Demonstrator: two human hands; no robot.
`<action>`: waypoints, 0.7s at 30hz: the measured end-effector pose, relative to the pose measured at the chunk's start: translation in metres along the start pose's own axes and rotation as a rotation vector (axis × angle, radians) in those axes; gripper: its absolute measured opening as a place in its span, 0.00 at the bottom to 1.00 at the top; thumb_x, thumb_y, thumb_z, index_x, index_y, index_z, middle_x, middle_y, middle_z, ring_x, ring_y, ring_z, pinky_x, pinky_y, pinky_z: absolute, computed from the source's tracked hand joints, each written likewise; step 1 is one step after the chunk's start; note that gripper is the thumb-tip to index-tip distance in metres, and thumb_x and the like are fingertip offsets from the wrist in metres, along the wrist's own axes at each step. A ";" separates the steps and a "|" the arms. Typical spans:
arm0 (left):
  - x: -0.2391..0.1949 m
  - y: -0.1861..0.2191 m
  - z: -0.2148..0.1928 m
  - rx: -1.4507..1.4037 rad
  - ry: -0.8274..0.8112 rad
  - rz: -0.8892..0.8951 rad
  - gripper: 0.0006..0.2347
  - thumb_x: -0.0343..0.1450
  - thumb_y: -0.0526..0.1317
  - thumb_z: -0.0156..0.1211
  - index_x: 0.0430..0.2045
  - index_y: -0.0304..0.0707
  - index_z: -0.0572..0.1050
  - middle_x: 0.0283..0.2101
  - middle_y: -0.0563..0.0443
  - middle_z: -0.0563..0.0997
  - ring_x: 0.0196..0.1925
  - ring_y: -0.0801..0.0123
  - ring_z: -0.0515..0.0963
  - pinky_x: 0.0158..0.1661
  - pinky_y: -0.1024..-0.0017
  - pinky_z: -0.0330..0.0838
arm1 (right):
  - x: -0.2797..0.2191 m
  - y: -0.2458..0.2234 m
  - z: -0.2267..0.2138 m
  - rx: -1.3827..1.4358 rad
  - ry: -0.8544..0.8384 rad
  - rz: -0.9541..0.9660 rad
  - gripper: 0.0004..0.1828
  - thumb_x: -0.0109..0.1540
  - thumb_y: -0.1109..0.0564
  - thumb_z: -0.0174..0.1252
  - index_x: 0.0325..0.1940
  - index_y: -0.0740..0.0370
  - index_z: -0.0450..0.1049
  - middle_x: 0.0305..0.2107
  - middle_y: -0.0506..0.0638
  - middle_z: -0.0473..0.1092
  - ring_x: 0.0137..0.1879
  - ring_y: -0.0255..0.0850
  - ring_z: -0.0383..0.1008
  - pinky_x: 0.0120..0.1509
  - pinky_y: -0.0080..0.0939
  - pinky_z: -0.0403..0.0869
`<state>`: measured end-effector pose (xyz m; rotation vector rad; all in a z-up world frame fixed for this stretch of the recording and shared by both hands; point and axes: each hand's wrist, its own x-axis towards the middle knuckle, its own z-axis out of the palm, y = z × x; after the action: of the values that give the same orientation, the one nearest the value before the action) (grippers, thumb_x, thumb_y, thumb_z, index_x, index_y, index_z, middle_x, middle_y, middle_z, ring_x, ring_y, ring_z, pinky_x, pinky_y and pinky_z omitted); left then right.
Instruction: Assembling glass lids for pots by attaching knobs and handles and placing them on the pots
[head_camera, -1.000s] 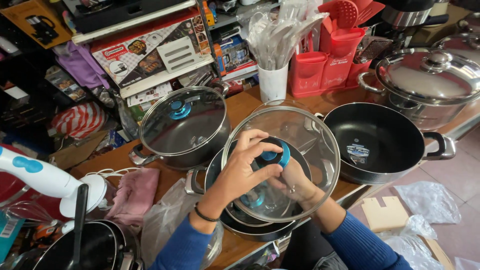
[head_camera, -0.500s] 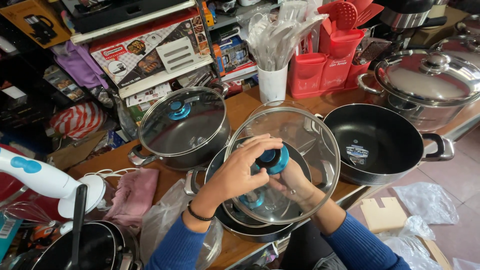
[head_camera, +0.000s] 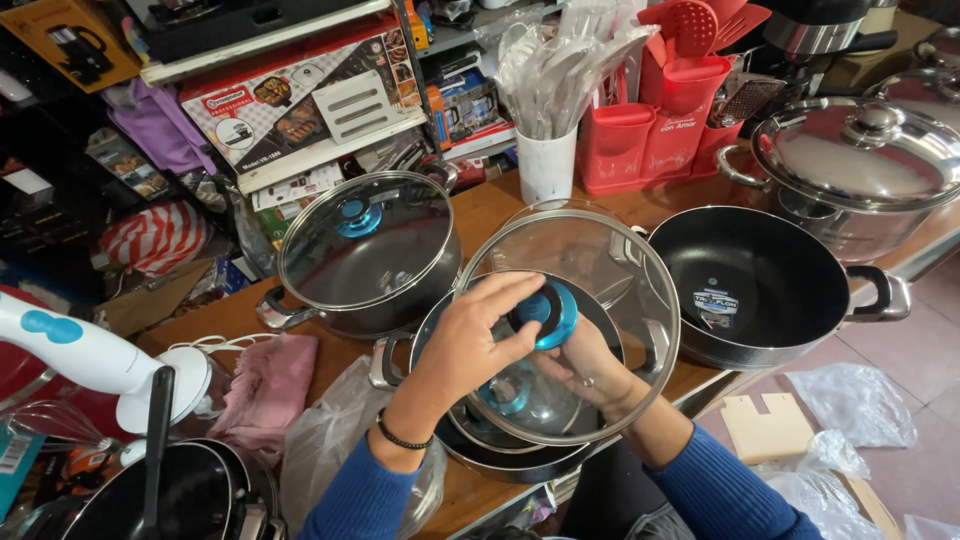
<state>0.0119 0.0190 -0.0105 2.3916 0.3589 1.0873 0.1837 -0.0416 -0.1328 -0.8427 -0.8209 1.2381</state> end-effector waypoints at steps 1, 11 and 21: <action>0.000 -0.001 -0.001 -0.064 -0.062 0.023 0.20 0.68 0.37 0.63 0.57 0.45 0.78 0.56 0.45 0.81 0.60 0.50 0.79 0.59 0.59 0.73 | 0.001 0.001 -0.001 0.008 -0.003 0.006 0.22 0.72 0.48 0.43 0.29 0.64 0.66 0.07 0.65 0.62 0.08 0.52 0.64 0.09 0.42 0.63; -0.011 0.017 0.002 0.102 0.000 0.000 0.30 0.73 0.55 0.59 0.67 0.37 0.66 0.65 0.32 0.71 0.68 0.40 0.71 0.64 0.51 0.65 | 0.009 0.011 -0.008 0.075 -0.011 0.044 0.22 0.72 0.48 0.43 0.31 0.66 0.67 0.08 0.67 0.62 0.08 0.54 0.65 0.09 0.44 0.64; -0.021 -0.015 0.040 -0.347 0.025 -0.424 0.23 0.79 0.43 0.44 0.70 0.32 0.60 0.67 0.21 0.65 0.71 0.34 0.63 0.70 0.50 0.54 | 0.018 0.023 -0.009 0.127 -0.031 0.077 0.22 0.73 0.47 0.44 0.33 0.67 0.67 0.09 0.68 0.63 0.09 0.56 0.66 0.08 0.45 0.64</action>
<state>0.0281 0.0101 -0.0544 1.8869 0.5999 0.8983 0.1840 -0.0216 -0.1565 -0.7594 -0.7319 1.3593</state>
